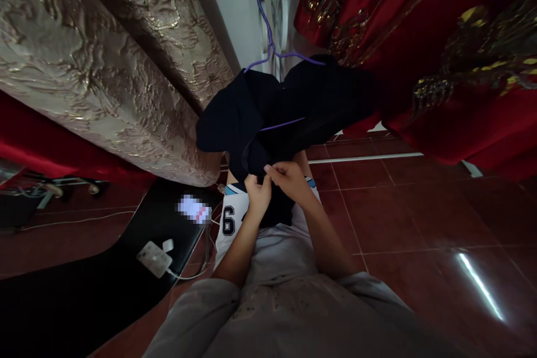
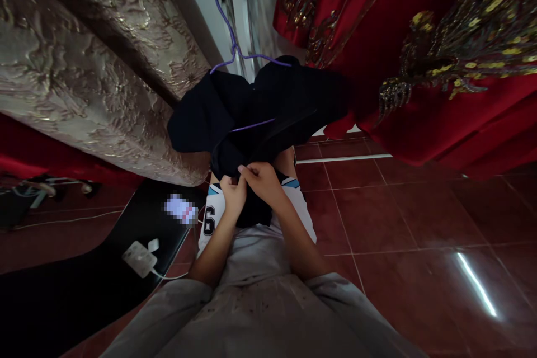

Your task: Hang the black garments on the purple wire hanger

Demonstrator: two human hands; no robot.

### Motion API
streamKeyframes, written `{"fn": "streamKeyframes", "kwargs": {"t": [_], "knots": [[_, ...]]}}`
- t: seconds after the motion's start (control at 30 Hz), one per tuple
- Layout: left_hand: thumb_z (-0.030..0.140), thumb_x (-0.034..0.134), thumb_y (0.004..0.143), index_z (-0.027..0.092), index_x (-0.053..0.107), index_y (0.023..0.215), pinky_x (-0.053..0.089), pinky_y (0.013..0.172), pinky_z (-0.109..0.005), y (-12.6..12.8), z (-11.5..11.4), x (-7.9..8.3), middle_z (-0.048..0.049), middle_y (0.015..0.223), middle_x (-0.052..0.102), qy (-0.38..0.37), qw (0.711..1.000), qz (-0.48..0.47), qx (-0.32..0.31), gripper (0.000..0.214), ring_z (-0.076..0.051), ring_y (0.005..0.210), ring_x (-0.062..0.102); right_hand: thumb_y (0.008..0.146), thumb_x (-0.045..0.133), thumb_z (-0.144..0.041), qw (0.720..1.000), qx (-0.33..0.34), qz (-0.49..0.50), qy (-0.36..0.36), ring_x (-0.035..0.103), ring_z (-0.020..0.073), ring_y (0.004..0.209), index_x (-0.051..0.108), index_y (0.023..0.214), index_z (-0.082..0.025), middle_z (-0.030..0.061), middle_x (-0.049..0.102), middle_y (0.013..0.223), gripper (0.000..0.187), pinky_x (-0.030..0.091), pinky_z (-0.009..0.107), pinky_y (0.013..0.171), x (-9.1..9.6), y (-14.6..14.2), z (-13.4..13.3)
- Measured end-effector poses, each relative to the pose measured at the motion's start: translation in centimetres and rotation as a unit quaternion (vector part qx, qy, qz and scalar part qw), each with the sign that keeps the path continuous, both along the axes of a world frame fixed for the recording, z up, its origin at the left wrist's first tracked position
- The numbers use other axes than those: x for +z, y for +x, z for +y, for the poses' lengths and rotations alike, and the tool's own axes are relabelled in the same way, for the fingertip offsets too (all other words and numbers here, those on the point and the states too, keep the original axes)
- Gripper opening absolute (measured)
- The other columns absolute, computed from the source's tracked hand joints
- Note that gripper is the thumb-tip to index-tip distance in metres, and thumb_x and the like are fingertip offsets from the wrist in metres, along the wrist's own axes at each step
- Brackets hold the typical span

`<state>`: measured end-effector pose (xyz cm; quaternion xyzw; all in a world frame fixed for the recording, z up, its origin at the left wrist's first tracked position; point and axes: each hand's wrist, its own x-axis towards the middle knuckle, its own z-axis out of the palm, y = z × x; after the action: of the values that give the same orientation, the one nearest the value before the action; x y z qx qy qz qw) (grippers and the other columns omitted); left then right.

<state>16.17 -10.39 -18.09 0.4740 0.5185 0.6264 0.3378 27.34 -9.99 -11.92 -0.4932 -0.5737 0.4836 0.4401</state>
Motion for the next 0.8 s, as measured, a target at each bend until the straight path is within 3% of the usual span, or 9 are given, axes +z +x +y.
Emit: {"fn": "streamKeyframes", "kwargs": {"t": [0.13, 0.23, 0.37, 0.57, 0.7, 0.77, 0.8], "knots": [[0.044, 0.068, 0.09, 0.017, 0.064, 0.083, 0.05, 0.073, -0.027, 0.3, 0.2, 0.0, -0.0029, 0.077, 0.066, 0.004, 1.0, -0.003, -0.003, 0.028, -0.016, 0.074, 0.062, 0.092, 0.061, -0.038, 0.998, 0.008, 0.07, 0.006, 0.056, 0.0108, 0.057, 0.068, 0.072, -0.016, -0.0015, 0.06, 0.057, 0.031, 0.041, 0.024, 0.061, 0.6, -0.1, 0.0], [0.039, 0.067, 0.092, 0.017, 0.066, 0.09, 0.05, 0.078, -0.026, -0.2, 0.7, 0.0, -0.0041, 0.084, 0.068, 0.021, 1.0, 0.022, -0.008, 0.023, -0.017, 0.081, 0.064, 0.088, 0.065, -0.037, 0.994, -0.028, 0.109, 0.001, 0.054, 0.0097, 0.052, 0.069, 0.071, -0.016, -0.0022, 0.059, 0.053, 0.028, 0.043, 0.023, 0.058, 1.9, -0.2, 0.8], [0.033, 0.063, 0.095, 0.017, 0.066, 0.099, 0.049, 0.082, -0.024, -1.2, 1.6, -0.3, -0.0033, 0.088, 0.066, 0.033, 0.998, 0.046, -0.016, 0.017, -0.016, 0.085, 0.063, 0.089, 0.068, -0.038, 0.981, -0.068, 0.174, 0.047, 0.047, 0.0066, 0.045, 0.073, 0.077, -0.016, -0.0043, 0.054, 0.049, 0.026, 0.036, 0.021, 0.048, 5.9, 0.2, 2.6], [0.027, 0.06, 0.094, 0.016, 0.063, 0.093, 0.043, 0.065, -0.019, -1.7, 3.2, -0.3, -0.0015, 0.083, 0.063, 0.005, 0.996, 0.06, -0.062, 0.011, -0.013, 0.073, 0.061, 0.096, 0.062, -0.045, 0.967, -0.086, 0.195, 0.138, 0.049, 0.0047, 0.049, 0.068, 0.08, -0.018, -0.0042, 0.05, 0.055, 0.032, 0.034, 0.016, 0.046, 11.4, -0.5, 4.3], [0.021, 0.062, 0.091, 0.016, 0.062, 0.083, 0.041, 0.061, -0.019, -1.8, 3.7, 0.1, 0.0011, 0.074, 0.059, -0.01, 0.993, 0.071, -0.096, 0.009, -0.01, 0.064, 0.056, 0.098, 0.061, -0.044, 0.97, -0.071, 0.188, 0.137, 0.047, 0.0029, 0.049, 0.063, 0.079, -0.018, -0.0047, 0.048, 0.058, 0.032, 0.032, 0.013, 0.044, 12.3, -0.8, 4.3], [0.019, 0.065, 0.09, 0.016, 0.066, 0.093, 0.048, 0.072, -0.021, -1.9, 3.6, 1.3, -0.0012, 0.083, 0.066, -0.003, 0.99, 0.074, -0.121, 0.005, -0.013, 0.075, 0.064, 0.097, 0.062, -0.043, 0.972, -0.064, 0.181, 0.133, 0.045, 0.0026, 0.047, 0.063, 0.078, -0.018, -0.005, 0.048, 0.058, 0.031, 0.031, 0.014, 0.043, 12.2, -0.3, 4.3], [0.018, 0.067, 0.089, 0.017, 0.068, 0.101, 0.051, 0.081, -0.023, -1.9, 3.5, 2.4, -0.0031, 0.092, 0.069, 0.014, 0.989, 0.075, -0.129, 0.013, -0.014, 0.084, 0.067, 0.097, 0.062, -0.043, 0.973, -0.06, 0.177, 0.132, 0.044, 0.0027, 0.046, 0.063, 0.078, -0.018, -0.0051, 0.048, 0.057, 0.031, 0.031, 0.014, 0.043, 12.2, 0.0, 4.3]]}}
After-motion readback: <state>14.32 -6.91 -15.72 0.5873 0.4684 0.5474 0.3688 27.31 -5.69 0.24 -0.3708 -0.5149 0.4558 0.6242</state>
